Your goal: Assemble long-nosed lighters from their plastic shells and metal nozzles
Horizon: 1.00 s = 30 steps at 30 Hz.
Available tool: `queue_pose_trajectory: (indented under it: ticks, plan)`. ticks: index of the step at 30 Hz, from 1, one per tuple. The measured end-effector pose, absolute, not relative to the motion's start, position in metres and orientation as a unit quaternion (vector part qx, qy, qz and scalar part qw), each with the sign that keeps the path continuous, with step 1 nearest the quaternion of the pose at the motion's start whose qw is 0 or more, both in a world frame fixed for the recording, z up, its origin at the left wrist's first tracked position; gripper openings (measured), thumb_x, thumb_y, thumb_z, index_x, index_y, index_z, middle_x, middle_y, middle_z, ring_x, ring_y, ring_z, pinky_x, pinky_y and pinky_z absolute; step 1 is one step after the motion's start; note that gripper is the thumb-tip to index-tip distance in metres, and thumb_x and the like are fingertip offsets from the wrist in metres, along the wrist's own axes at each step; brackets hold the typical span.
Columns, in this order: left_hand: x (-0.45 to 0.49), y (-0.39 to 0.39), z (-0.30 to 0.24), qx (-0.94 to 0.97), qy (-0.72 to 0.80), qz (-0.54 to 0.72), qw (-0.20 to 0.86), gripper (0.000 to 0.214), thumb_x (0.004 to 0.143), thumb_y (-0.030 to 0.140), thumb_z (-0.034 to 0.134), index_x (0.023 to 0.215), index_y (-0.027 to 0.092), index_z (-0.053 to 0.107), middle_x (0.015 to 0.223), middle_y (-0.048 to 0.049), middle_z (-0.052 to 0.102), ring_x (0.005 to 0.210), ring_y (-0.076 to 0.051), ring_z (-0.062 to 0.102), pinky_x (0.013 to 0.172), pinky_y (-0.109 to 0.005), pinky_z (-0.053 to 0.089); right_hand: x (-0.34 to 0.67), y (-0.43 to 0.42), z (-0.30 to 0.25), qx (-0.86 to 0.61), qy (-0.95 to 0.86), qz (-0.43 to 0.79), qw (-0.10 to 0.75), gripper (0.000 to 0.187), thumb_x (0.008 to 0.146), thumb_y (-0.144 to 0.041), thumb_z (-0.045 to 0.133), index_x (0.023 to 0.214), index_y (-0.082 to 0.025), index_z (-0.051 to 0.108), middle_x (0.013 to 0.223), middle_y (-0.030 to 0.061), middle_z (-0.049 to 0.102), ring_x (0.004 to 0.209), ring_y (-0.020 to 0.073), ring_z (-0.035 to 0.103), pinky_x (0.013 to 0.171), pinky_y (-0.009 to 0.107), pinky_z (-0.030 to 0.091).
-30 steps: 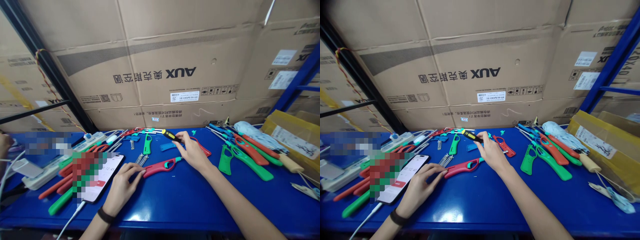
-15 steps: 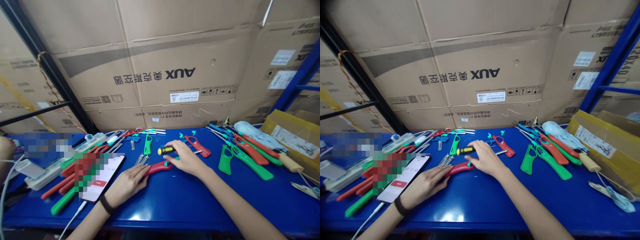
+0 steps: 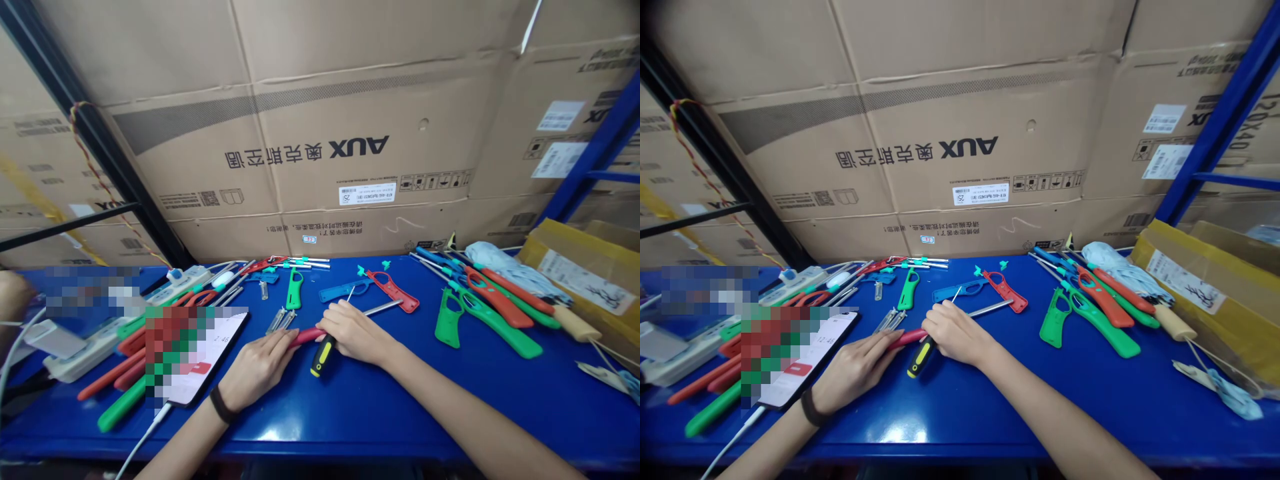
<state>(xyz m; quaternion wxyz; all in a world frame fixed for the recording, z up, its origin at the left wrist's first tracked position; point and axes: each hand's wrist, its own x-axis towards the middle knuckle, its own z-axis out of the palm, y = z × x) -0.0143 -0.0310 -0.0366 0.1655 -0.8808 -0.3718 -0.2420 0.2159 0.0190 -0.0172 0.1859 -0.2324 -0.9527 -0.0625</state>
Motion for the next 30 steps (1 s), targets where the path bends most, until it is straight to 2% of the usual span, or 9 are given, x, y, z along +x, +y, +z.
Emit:
queue_pose_trajectory:
  ticks: [5,8,11,14,18,21,23,25,30]
  plan:
    - [-0.015,-0.032,-0.036,-0.876,-0.382,-0.245,0.162,0.025,0.096,0.023,0.042,0.108,0.015,0.063,0.100,-0.0100,0.072,0.088,-0.021,0.071,0.078,-0.031,0.058,0.212,0.018,-0.019,-0.228,-0.953,-0.069,0.187,0.012,0.089,-0.012,0.050,0.085,-0.013,0.061,0.079,0.0073,0.060,0.077,0.0209,0.048,0.071,0.033,0.035]
    - [-0.016,-0.033,-0.035,-0.876,-0.381,-0.244,0.166,0.027,0.096,0.024,0.043,0.113,0.015,0.062,0.105,-0.0099,0.072,0.092,-0.021,0.070,0.084,-0.032,0.056,0.218,0.019,-0.013,-0.234,-0.948,-0.011,0.218,0.008,0.086,-0.016,0.057,0.094,-0.016,0.060,0.084,0.0058,0.062,0.082,0.0209,0.052,0.073,0.032,0.038]
    - [-0.017,-0.037,-0.033,-0.881,-0.374,-0.240,0.163,0.028,0.096,0.025,0.043,0.117,0.016,0.060,0.110,-0.0086,0.070,0.097,-0.021,0.069,0.088,-0.033,0.055,0.230,0.021,-0.002,-0.298,-0.895,0.069,0.324,0.030,0.084,-0.027,0.061,0.110,-0.019,0.049,0.105,0.0074,0.060,0.093,0.0217,0.054,0.082,0.036,0.041]
    - [-0.017,-0.046,-0.032,-0.885,-0.368,-0.247,0.144,0.030,0.095,0.025,0.045,0.121,0.018,0.058,0.115,-0.0073,0.068,0.101,-0.021,0.067,0.091,-0.034,0.054,0.239,0.022,0.010,-0.353,-0.822,0.124,0.430,0.030,0.090,-0.038,0.051,0.114,-0.023,0.041,0.112,0.0086,0.055,0.100,0.0232,0.053,0.086,0.040,0.042]
    - [-0.015,-0.058,-0.031,-0.870,-0.401,-0.275,0.084,0.032,0.092,0.030,0.051,0.123,0.021,0.057,0.116,-0.0065,0.067,0.104,-0.021,0.066,0.090,-0.032,0.054,0.227,0.021,0.020,-0.347,-0.729,0.231,0.543,0.027,0.093,-0.044,0.041,0.112,-0.025,0.039,0.102,0.0060,0.054,0.091,0.0203,0.054,0.081,0.036,0.044]
    - [-0.015,-0.063,-0.032,-0.837,-0.454,-0.301,0.043,0.036,0.089,0.036,0.056,0.123,0.023,0.057,0.114,-0.0069,0.068,0.104,-0.023,0.065,0.090,-0.034,0.054,0.198,0.014,0.024,-0.277,-0.654,0.369,0.600,0.030,0.092,-0.053,0.038,0.105,-0.026,0.040,0.082,0.0004,0.050,0.069,0.0155,0.049,0.069,0.031,0.044]
    - [-0.016,-0.063,-0.034,-0.819,-0.482,-0.310,0.038,0.039,0.085,0.040,0.060,0.121,0.023,0.058,0.113,-0.0076,0.069,0.107,-0.026,0.063,0.092,-0.040,0.053,0.175,0.008,0.025,-0.231,-0.577,0.492,0.609,0.034,0.089,-0.059,0.039,0.101,-0.027,0.040,0.071,-0.0035,0.041,0.056,0.0129,0.040,0.055,0.027,0.038]
    - [-0.018,-0.062,-0.036,-0.806,-0.502,-0.311,0.030,0.039,0.083,0.041,0.062,0.118,0.023,0.060,0.113,-0.0075,0.069,0.110,-0.028,0.062,0.092,-0.043,0.052,0.154,0.004,0.025,-0.196,-0.521,0.581,0.593,0.039,0.087,-0.063,0.038,0.096,-0.026,0.043,0.066,-0.0049,0.035,0.051,0.0114,0.031,0.050,0.024,0.031]
    - [-0.019,-0.059,-0.038,-0.797,-0.508,-0.326,0.007,0.032,0.084,0.040,0.061,0.110,0.022,0.062,0.108,-0.0073,0.070,0.108,-0.028,0.063,0.092,-0.044,0.053,0.122,0.003,0.015,-0.169,-0.483,0.653,0.559,0.043,0.081,-0.066,0.047,0.089,-0.023,0.045,0.064,-0.0062,0.034,0.050,0.0098,0.025,0.047,0.022,0.022]
